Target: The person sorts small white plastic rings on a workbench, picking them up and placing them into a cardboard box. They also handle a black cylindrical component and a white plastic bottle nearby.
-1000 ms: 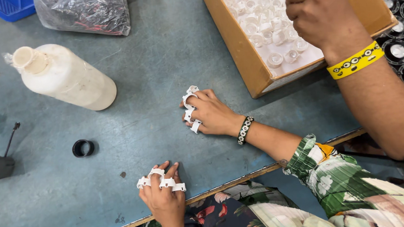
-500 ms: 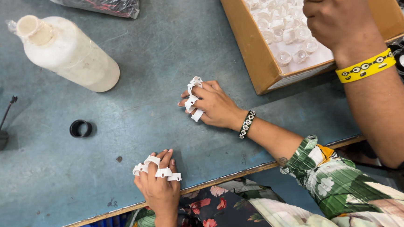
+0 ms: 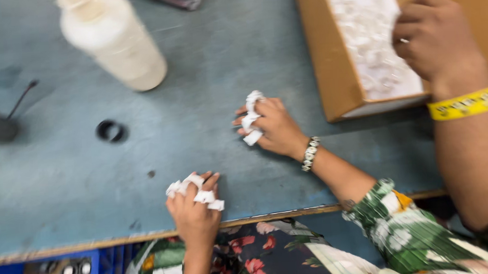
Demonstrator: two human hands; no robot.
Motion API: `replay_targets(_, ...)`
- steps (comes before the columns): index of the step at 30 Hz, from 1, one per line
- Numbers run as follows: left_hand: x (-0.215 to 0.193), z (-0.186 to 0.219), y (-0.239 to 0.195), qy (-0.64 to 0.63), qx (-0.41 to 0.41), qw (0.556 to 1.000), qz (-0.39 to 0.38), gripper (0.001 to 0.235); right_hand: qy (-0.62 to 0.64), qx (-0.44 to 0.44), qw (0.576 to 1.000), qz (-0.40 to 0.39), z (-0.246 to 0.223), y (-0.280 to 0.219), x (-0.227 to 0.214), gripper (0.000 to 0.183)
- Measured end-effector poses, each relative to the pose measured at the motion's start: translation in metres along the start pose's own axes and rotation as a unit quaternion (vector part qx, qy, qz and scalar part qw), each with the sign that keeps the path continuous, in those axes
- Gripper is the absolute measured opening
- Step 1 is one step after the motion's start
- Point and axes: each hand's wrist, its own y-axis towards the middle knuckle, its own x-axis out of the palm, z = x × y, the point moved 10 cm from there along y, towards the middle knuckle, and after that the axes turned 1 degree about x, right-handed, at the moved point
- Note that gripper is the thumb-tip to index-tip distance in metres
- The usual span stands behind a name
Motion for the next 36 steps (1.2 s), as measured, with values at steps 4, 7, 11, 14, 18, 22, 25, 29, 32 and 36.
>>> replay_targets(4,-0.006,-0.008,-0.005,-0.018,0.004,1.0,0.013,0.039,0.029,-0.025,0.999,0.009,-0.007,0.007,0.0,0.011)
replay_targets(7,-0.005,-0.013,-0.015,-0.042,0.005,0.999,0.022,0.045,-0.003,-0.041,0.999,0.0,-0.007,0.006,0.003,0.01)
replay_targets(11,-0.001,-0.013,-0.022,-0.018,0.008,1.0,0.023,0.043,-0.012,-0.061,0.998,-0.021,0.002,-0.004,0.012,0.01)
replay_targets(14,-0.014,-0.01,-0.025,0.008,-0.004,0.999,0.052,0.036,-0.039,-0.051,0.998,-0.029,0.009,-0.013,0.018,0.01)
replay_targets(18,-0.024,-0.006,-0.025,0.008,-0.006,0.996,0.088,0.034,-0.087,-0.078,0.993,-0.013,0.018,-0.016,0.023,0.01)
replay_targets(22,-0.032,-0.004,-0.029,0.005,0.009,0.992,0.122,0.036,-0.073,-0.065,0.995,-0.023,0.022,-0.021,0.025,0.013)
replay_targets(25,-0.027,-0.006,-0.027,0.014,0.005,0.993,0.115,0.032,-0.083,-0.05,0.994,-0.054,0.02,-0.014,0.031,0.01)
replay_targets(29,-0.014,-0.011,-0.024,0.005,-0.01,0.998,0.069,0.024,-0.115,-0.04,0.99,-0.07,0.008,-0.012,0.031,0.007)
replay_targets(32,-0.014,-0.011,-0.024,-0.002,-0.008,0.997,0.072,0.025,-0.104,-0.034,0.991,-0.071,0.004,-0.011,0.03,0.008)
replay_targets(36,-0.016,-0.009,-0.026,-0.007,-0.003,0.997,0.082,0.024,-0.103,-0.026,0.991,-0.076,0.008,-0.013,0.034,0.007)
